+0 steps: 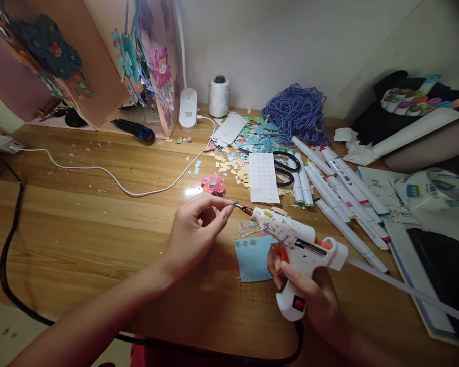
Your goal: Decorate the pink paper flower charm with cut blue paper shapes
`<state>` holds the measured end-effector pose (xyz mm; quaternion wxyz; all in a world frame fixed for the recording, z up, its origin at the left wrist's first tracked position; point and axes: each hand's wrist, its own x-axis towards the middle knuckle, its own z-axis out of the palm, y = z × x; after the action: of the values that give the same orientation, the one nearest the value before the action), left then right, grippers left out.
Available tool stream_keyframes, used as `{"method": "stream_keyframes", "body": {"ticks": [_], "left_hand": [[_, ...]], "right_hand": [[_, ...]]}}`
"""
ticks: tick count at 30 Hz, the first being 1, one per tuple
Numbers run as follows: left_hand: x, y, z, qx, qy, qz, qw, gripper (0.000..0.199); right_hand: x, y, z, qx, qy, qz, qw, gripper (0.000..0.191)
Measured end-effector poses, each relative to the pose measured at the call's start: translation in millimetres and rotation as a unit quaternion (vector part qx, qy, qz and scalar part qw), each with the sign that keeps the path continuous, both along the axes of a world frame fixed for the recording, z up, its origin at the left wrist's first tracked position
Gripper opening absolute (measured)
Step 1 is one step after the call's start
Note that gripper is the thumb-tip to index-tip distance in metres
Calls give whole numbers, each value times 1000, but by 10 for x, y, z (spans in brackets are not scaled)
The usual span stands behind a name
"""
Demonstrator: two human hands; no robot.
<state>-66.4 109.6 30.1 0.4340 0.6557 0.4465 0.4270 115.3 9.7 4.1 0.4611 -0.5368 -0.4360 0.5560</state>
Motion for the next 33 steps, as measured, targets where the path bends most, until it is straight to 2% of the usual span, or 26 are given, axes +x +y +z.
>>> {"method": "stream_keyframes", "body": {"ticks": [16, 27, 33], "left_hand": [[-8, 6, -5, 49, 30, -4, 998, 8], [-6, -6, 31, 65, 46, -1, 997, 6], [-28, -3, 4, 118, 71, -2, 990, 7]], "right_hand": [[-17, -4, -6, 2, -15, -11, 1000, 39], [-22, -1, 30, -13, 17, -11, 1000, 38], [-24, 7, 45, -8, 1, -11, 1000, 37]]}}
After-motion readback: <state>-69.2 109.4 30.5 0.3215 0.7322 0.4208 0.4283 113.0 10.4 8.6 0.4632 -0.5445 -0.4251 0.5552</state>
